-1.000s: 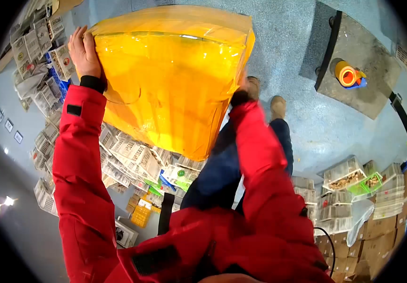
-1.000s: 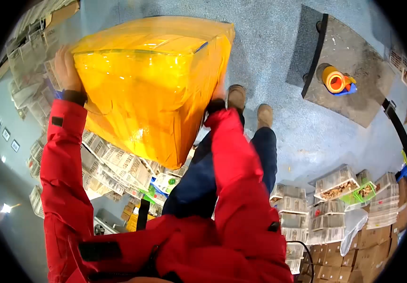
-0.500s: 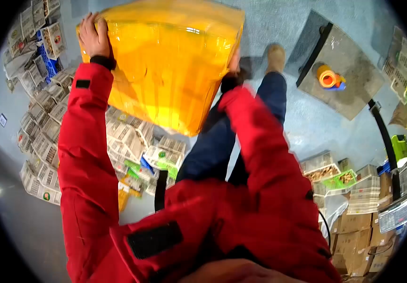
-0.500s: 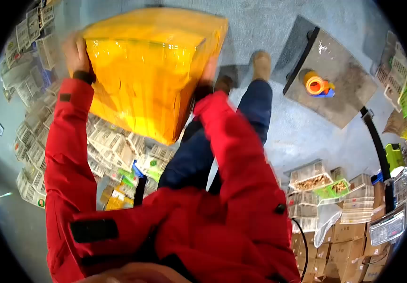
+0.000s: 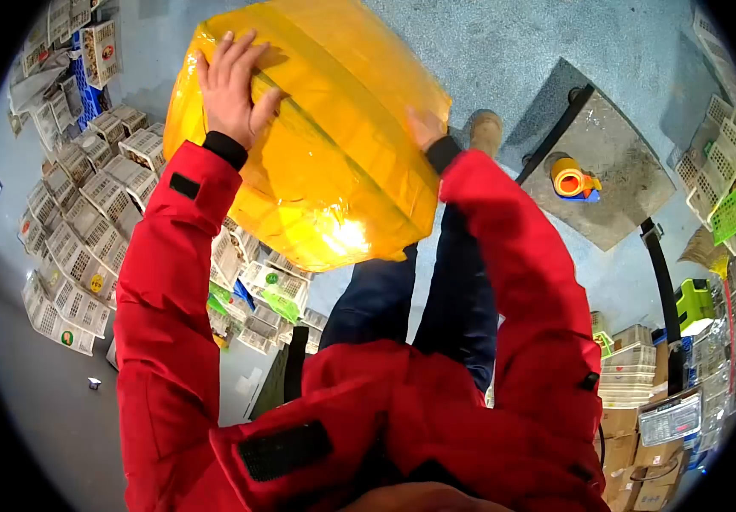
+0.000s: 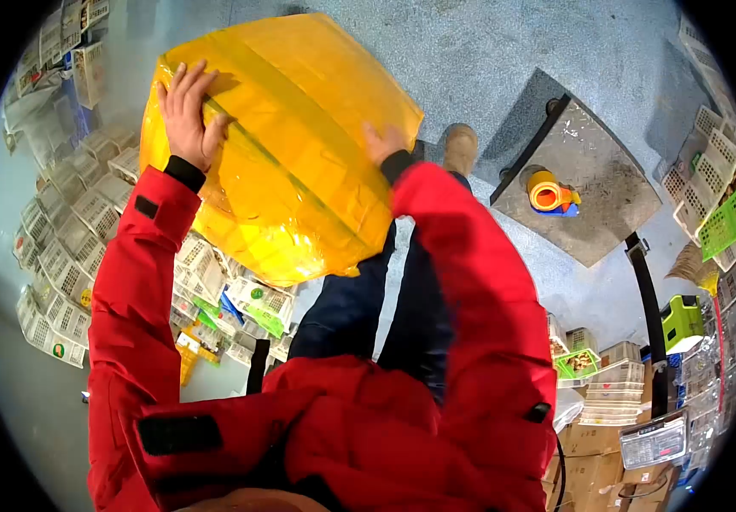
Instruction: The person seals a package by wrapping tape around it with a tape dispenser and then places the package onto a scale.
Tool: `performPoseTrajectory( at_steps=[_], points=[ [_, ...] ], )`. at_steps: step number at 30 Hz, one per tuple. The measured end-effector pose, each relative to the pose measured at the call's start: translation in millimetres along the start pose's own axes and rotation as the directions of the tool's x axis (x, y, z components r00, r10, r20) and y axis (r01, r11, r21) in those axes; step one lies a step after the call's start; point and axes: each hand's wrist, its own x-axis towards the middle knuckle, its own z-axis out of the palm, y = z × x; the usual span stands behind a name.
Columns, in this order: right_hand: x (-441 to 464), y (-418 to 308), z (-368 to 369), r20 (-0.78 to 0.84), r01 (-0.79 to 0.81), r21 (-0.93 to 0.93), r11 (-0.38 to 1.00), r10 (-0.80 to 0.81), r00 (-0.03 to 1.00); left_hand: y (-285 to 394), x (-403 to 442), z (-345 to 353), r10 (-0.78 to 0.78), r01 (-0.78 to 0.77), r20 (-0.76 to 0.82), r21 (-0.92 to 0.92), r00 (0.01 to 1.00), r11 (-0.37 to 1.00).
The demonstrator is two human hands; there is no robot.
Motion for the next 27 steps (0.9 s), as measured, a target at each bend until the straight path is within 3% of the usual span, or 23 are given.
performPoseTrajectory(
  at_steps=[2, 3, 5, 6, 8, 10, 11, 12, 15, 16, 17, 18, 19, 20, 22, 24, 27],
  points=[
    [30.2, -98.9, 23.8, 0.016, -0.269, -0.117, 0.956, 0.272, 0.962, 14.6, -1.3, 1.5, 0.061, -0.060, 0.036, -0.026, 0.998, 0.998],
    [55.1, -137.1, 26.7, 0.237, -0.242, -0.016, 0.970, 0.239, 0.942, 21.6, -3.5, 0.4, 0.079, -0.077, 0.057, -0.038, 0.995, 0.996],
    [56.9, -212.2, 29.3, 0.072, 0.008, 0.114, 0.993, -0.016, 0.997, 32.3, -7.7, -0.1, 0.104, -0.097, 0.093, -0.082, 0.990, 0.992],
    [51.0, -217.8, 26.8, -0.006, 0.011, 0.081, 0.997, -0.010, 1.000, 36.4, -11.4, -1.4, 0.107, -0.098, 0.127, -0.075, 0.986, 0.992],
    [18.3, -149.4, 26.6, -0.085, 0.175, 0.176, 0.969, -0.162, 0.983, 42.1, -13.2, -2.1, 0.128, -0.119, 0.171, -0.058, 0.977, 0.991],
    [-42.6, -83.6, 16.8, -0.083, -0.062, 0.178, 0.982, 0.078, 0.994, 50.8, -15.7, -2.9, 0.147, -0.136, 0.217, -0.064, 0.965, 0.989],
    [-74.7, -42.6, 20.3, -0.022, -0.306, 0.123, 0.944, 0.311, 0.950, 56.6, -16.3, -2.7, 0.185, -0.176, 0.231, -0.059, 0.955, 0.983],
    [-98.1, 47.8, 54.0, 0.023, -0.291, -0.037, 0.956, 0.292, 0.956, 60.1, -16.3, -2.3, 0.226, -0.220, 0.250, -0.051, 0.942, 0.974],
    [6.0, 39.3, 90.0, 0.045, -0.158, -0.437, 0.885, 0.197, 0.979, 70.6, -24.4, 6.5, 0.342, -0.335, 0.214, -0.067, 0.915, 0.940],
    [67.2, -37.4, 58.1, -0.072, -0.015, -0.390, 0.921, -0.014, 0.997, 75.1, -26.6, 9.6, 0.339, -0.329, 0.203, -0.080, 0.919, 0.941],
    [112.8, -64.4, 60.0, -0.183, -0.051, -0.054, 0.997, 0.041, 0.982, 76.4, -27.0, 13.6, 0.360, -0.353, 0.198, -0.068, 0.912, 0.933],
    [117.7, -102.4, 28.4, -0.081, -0.183, 0.206, 0.961, 0.203, 0.976, 73.4, -27.9, 9.5, 0.388, -0.383, 0.213, -0.067, 0.897, 0.921],
    [98.7, -86.2, 33.4, -0.108, -0.176, 0.271, 0.946, 0.211, 0.971, 74.0, -30.0, 5.7, 0.316, -0.308, 0.298, -0.075, 0.901, 0.948],
    [85.3, -61.9, 38.1, -0.160, -0.147, 0.327, 0.934, 0.208, 0.965, 69.3, -35.9, 8.0, 0.335, -0.328, 0.246, -0.070, 0.910, 0.942],
    [32.9, 0.6, 49.7, -0.116, -0.355, 0.389, 0.850, 0.427, 0.897, 69.1, -37.8, 4.0, 0.330, -0.328, 0.369, -0.069, 0.869, 0.942],
    [3.9, 34.8, 51.3, -0.096, -0.502, 0.293, 0.814, 0.548, 0.831, 73.3, -41.5, 6.8, 0.400, -0.397, 0.326, -0.078, 0.857, 0.915],
    [102.0, 23.1, 43.7, -0.169, -0.250, 0.241, 0.938, 0.294, 0.941, 79.7, -42.8, 17.0, 0.456, -0.450, 0.242, -0.084, 0.856, 0.889]
  ],
)
